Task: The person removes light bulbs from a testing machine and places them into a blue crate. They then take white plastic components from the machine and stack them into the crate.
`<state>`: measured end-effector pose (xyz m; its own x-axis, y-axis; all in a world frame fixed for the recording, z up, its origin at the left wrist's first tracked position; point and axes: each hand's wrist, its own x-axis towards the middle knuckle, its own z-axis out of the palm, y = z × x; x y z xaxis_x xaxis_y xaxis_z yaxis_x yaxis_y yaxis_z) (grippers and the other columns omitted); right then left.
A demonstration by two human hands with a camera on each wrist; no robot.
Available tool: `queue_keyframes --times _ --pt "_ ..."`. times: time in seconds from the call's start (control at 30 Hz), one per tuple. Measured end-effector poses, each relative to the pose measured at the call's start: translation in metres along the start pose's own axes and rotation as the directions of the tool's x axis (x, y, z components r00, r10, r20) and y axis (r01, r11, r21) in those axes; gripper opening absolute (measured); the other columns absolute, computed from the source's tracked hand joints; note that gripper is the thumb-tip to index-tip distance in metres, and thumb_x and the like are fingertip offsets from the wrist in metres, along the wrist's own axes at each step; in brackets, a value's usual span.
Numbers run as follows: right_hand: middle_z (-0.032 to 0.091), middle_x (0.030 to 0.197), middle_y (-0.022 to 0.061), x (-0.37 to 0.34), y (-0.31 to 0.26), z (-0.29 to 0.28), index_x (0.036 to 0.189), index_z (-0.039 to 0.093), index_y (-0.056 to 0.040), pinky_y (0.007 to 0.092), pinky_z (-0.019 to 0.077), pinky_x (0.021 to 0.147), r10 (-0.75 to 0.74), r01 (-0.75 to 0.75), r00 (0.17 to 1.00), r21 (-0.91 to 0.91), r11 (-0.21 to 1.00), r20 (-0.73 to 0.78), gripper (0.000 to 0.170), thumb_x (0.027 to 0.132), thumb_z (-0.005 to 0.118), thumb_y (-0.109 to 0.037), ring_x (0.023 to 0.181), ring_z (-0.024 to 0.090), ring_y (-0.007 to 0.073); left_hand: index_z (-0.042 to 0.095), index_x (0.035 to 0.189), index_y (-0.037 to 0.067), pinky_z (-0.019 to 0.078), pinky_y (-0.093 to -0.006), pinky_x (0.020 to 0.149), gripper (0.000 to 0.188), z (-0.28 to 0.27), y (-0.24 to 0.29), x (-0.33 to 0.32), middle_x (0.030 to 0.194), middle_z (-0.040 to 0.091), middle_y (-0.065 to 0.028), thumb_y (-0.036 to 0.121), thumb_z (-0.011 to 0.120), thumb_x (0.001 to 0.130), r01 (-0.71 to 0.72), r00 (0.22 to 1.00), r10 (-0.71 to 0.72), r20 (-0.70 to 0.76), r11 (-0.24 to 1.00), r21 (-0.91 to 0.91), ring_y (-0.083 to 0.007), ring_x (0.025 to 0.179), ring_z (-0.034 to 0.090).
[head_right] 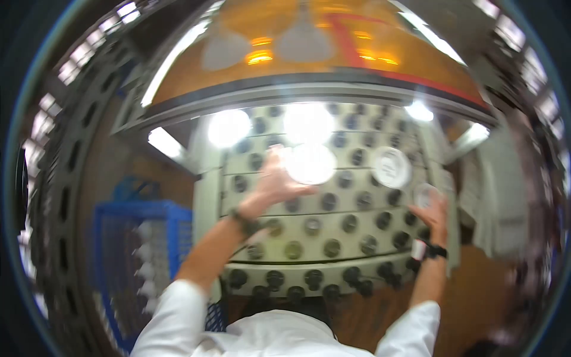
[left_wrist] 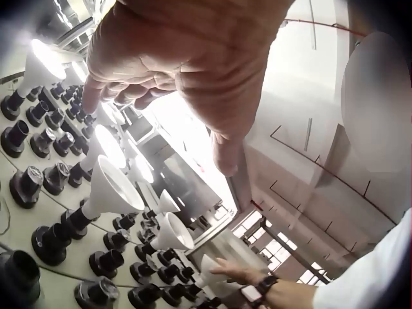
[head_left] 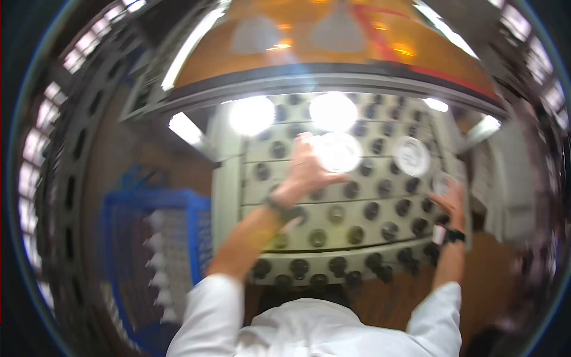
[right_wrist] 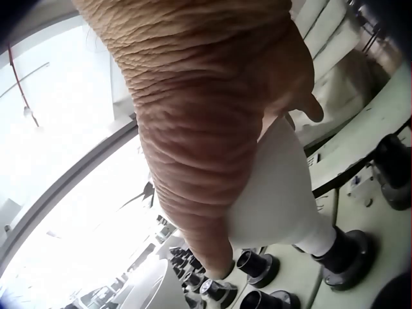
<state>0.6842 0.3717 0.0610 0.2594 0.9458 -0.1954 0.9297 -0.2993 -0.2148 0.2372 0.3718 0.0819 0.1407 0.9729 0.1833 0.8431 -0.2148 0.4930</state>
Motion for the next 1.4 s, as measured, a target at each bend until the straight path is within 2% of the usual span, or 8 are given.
queue_keyframes --times 0.27,0.43,0.63,0.7,0.93,1.1,1.23,1.4 --pt "0.028 0.138 0.0283 0.009 0.037 0.049 0.142 0.026 -0.0163 0.0471 0.0292 0.103 -0.174 0.093 0.951 -0.298 0.950 -0.257 0.087 0.068 0.069 -0.031 0.125 0.031 0.0445 0.014 0.138 -0.010 0.0225 -0.0539 0.105 0.135 0.020 0.043 0.046 0.145 0.016 -0.0257 0.064 0.077 0.044 0.180 0.851 -0.304 0.428 0.935 0.307 -0.0423 0.136 0.010" --pt "0.024 0.141 0.0270 0.037 0.058 0.005 0.143 0.022 -0.0101 0.0519 0.0276 0.104 -0.309 0.323 0.945 -0.150 0.935 0.110 0.088 0.070 0.067 -0.030 0.129 0.026 0.0452 0.030 0.131 -0.012 0.0372 -0.0417 0.093 0.117 0.026 0.031 0.041 0.131 0.034 -0.0245 0.047 0.081 0.043 0.212 0.903 -0.266 0.337 0.959 0.189 -0.0334 0.116 0.037" --pt "0.024 0.141 0.0257 -0.020 -0.008 -0.047 0.142 0.021 -0.0052 0.0541 0.0258 0.104 -0.386 0.424 0.900 0.197 0.884 -0.203 0.081 0.075 0.062 -0.025 0.131 0.023 0.0453 0.031 0.126 -0.014 0.0415 -0.0402 0.087 0.108 0.026 0.023 0.010 0.122 0.040 -0.0256 0.036 0.080 0.043 0.133 0.976 -0.159 0.151 0.977 0.168 -0.0332 0.110 0.041" --pt "0.023 0.141 0.0253 -0.046 -0.046 -0.059 0.142 0.020 -0.0049 0.0552 0.0256 0.104 -0.339 0.385 0.921 0.565 0.729 -0.190 0.082 0.074 0.061 -0.026 0.131 0.022 0.0451 0.036 0.123 -0.011 0.0425 -0.0402 0.086 0.098 0.005 0.032 0.010 0.114 0.043 -0.0232 0.029 0.078 0.044 0.003 0.984 -0.043 -0.175 0.975 -0.224 -0.0339 0.106 0.042" --pt "0.020 0.144 0.0239 -0.105 -0.227 -0.038 0.142 0.017 -0.0039 0.0591 0.0246 0.103 -0.752 -0.231 0.659 0.956 -0.180 0.018 0.085 0.074 0.060 -0.030 0.133 0.019 0.0444 0.035 0.130 -0.002 0.0433 -0.0297 0.085 0.086 -0.159 -0.056 -0.098 0.108 0.051 -0.0127 0.023 0.073 0.057 0.123 0.990 -0.113 0.079 0.462 -0.879 -0.0206 0.099 0.053" --pt "0.018 0.145 0.0229 -0.183 -0.412 0.004 0.143 0.014 -0.0032 0.0619 0.0240 0.103 -0.976 -0.463 0.191 0.886 0.006 0.107 0.087 0.074 0.059 -0.033 0.134 0.017 0.0439 0.038 0.130 0.001 0.0439 -0.0309 0.088 0.062 -0.185 -0.213 -0.328 0.118 0.053 -0.0080 0.025 0.061 0.078 -0.038 0.944 -0.330 0.013 -0.148 -0.988 -0.0152 0.107 0.051" --pt "0.028 0.142 0.0206 -0.249 -0.570 0.080 0.141 0.019 0.0009 0.0456 0.0353 0.102 -0.893 -0.169 -0.310 0.906 0.389 0.326 0.085 0.076 0.056 -0.040 0.131 0.031 0.0355 0.035 0.132 0.003 0.0438 -0.0423 0.094 0.061 -0.141 -0.290 -0.518 0.124 0.048 -0.0165 0.032 0.056 0.082 -0.265 0.565 -0.807 0.173 -0.376 -0.888 -0.0300 0.111 0.052" --pt "0.054 0.116 0.0157 -0.371 -0.702 0.244 0.121 0.049 0.0017 0.0323 0.0455 0.087 -0.564 0.134 -0.230 0.600 0.789 0.793 0.049 0.081 0.059 -0.024 0.100 0.057 0.0240 0.037 0.129 0.004 0.0476 -0.0457 0.085 0.058 -0.055 -0.324 -0.642 0.116 0.052 -0.0144 0.033 0.055 0.082 -0.373 0.291 -0.890 0.351 -0.443 -0.815 -0.0299 0.104 0.055"
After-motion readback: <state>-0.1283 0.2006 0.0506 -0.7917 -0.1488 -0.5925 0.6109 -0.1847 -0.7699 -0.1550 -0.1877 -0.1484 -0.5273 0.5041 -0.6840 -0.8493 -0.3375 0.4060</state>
